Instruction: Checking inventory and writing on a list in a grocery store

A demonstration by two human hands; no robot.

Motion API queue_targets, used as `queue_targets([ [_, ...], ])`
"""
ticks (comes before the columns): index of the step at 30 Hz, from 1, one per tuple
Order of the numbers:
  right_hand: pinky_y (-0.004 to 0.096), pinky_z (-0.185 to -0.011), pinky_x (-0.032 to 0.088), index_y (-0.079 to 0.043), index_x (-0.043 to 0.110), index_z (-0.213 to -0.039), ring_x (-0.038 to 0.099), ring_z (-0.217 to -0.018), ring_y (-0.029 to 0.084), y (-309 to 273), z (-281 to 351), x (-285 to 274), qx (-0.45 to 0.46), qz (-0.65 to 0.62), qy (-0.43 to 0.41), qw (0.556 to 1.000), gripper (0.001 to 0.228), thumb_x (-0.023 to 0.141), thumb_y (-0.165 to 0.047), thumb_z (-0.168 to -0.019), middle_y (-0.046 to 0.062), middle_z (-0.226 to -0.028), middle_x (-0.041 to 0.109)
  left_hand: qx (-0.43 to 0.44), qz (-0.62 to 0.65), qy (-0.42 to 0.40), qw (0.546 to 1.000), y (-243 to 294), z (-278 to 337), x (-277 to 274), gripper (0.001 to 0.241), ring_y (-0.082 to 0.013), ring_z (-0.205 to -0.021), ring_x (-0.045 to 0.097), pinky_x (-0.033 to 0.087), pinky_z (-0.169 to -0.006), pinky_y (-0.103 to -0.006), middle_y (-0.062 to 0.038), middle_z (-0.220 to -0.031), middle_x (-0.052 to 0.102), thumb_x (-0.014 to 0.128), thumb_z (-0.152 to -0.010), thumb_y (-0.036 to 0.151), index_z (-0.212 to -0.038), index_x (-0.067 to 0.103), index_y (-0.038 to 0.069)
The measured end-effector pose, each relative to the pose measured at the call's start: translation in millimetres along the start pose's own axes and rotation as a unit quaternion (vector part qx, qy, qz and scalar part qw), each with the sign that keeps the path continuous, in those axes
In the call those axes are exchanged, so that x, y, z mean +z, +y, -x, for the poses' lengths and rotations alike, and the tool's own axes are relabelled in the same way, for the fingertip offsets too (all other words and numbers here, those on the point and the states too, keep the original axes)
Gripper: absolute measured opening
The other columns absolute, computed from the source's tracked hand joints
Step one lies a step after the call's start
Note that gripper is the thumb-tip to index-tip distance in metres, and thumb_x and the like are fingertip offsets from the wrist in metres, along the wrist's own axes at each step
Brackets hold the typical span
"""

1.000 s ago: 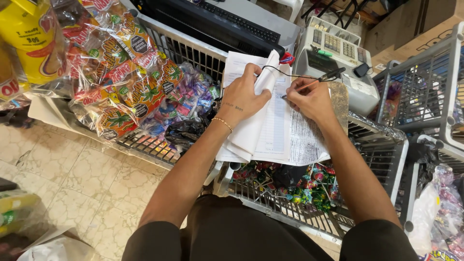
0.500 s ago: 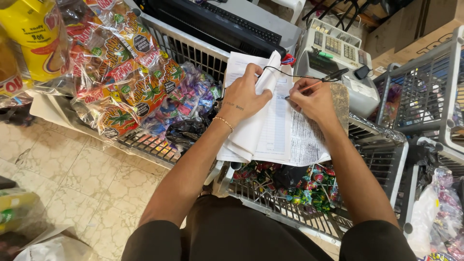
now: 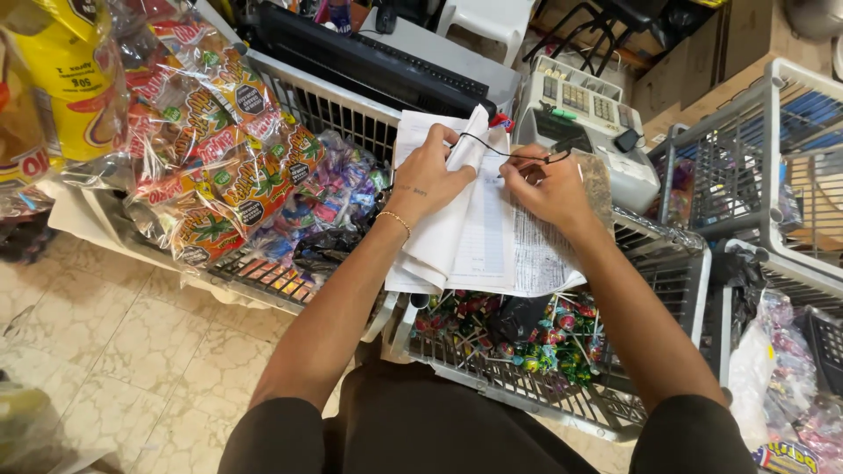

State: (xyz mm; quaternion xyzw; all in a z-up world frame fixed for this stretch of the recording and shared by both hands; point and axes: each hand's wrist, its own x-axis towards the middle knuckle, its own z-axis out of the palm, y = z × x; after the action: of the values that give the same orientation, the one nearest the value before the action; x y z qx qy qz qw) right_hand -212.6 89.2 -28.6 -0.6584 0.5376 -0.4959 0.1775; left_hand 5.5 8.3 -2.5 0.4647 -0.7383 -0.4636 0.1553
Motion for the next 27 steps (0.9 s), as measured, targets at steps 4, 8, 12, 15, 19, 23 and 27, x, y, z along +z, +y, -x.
queue_targets([
  [4, 0.027, -0.046, 0.052, 0.003, 0.073, -0.096, 0.063, -0.055, 0.018, -37, -1, -1, 0.061, -0.059, -0.069, 0.994, 0.005, 0.072, -0.002, -0.095, 0.017, -0.071, 0.067, 0.01, 0.006, -0.006, 1.0, 1, 2, -4, 0.058, -0.0283, -0.128, 0.061, 0.046, -0.107, -0.0476, -0.006, -0.122, 0.071, 0.064, -0.08, 0.045, -0.129, 0.045, 0.021],
  [8, 0.028, -0.035, 0.054, 0.005, 0.07, -0.09, 0.065, -0.045, 0.02, -30, 7, -3, 0.179, -0.189, -0.09, 0.961, 0.012, 0.066, -0.003, -0.097, 0.021, -0.069, 0.069, 0.007, -0.03, -0.032, 0.999, 2, 3, -4, 0.061, -0.03, -0.131, 0.059, 0.046, -0.108, -0.0495, -0.009, -0.129, 0.068, 0.062, -0.083, 0.049, -0.133, 0.041, 0.02],
  [12, 0.028, -0.037, 0.056, 0.007, 0.066, -0.1, 0.067, -0.049, 0.021, -21, 10, -11, 0.206, -0.211, -0.087, 0.952, 0.01, 0.066, -0.002, -0.095, 0.021, -0.072, 0.069, 0.017, -0.05, -0.042, 0.998, 14, 12, -7, 0.067, -0.0329, -0.133, 0.058, 0.047, -0.109, -0.0518, -0.012, -0.135, 0.065, 0.062, -0.083, 0.053, -0.136, 0.039, 0.019],
  [15, 0.028, -0.029, 0.048, -0.001, 0.067, -0.086, 0.059, -0.039, 0.02, -16, 12, -22, 0.274, -0.178, -0.04, 0.944, 0.016, 0.07, -0.012, -0.097, 0.016, -0.058, 0.06, 0.011, -0.088, -0.053, 0.995, 24, 21, -6, 0.072, -0.0348, -0.133, 0.058, 0.047, -0.109, -0.0532, -0.016, -0.138, 0.063, 0.064, -0.084, 0.05, -0.142, 0.035, 0.019],
  [19, 0.026, -0.03, 0.046, -0.006, 0.066, -0.083, 0.058, -0.039, 0.017, -25, 10, -31, 0.354, -0.144, -0.033, 0.924, 0.027, 0.069, -0.026, -0.101, 0.011, -0.055, 0.057, 0.052, -0.104, -0.042, 0.992, 37, 33, -4, 0.077, -0.0431, -0.128, 0.059, 0.047, -0.107, -0.0569, -0.025, -0.135, 0.061, 0.059, -0.086, 0.033, -0.152, 0.023, 0.014],
  [23, 0.026, -0.03, 0.046, -0.004, 0.065, -0.082, 0.06, -0.041, 0.02, -11, 16, -35, 0.344, -0.132, -0.066, 0.927, 0.03, 0.069, -0.025, -0.102, 0.013, -0.055, 0.058, 0.072, -0.024, -0.018, 0.997, 30, 34, 1, 0.083, -0.0509, -0.132, 0.054, 0.044, -0.11, -0.0602, -0.033, -0.141, 0.055, 0.055, -0.083, 0.019, -0.157, 0.018, 0.014],
  [27, 0.026, -0.028, 0.042, -0.002, 0.066, -0.073, 0.06, -0.037, 0.019, -18, 11, -36, 0.303, -0.023, -0.129, 0.944, 0.039, 0.066, -0.026, -0.103, 0.016, -0.054, 0.063, 0.107, 0.058, -0.003, 0.993, 35, 54, -8, 0.088, -0.0511, -0.142, 0.042, 0.038, -0.119, -0.0579, -0.027, -0.161, 0.038, 0.052, -0.081, 0.008, -0.162, 0.02, 0.021],
])
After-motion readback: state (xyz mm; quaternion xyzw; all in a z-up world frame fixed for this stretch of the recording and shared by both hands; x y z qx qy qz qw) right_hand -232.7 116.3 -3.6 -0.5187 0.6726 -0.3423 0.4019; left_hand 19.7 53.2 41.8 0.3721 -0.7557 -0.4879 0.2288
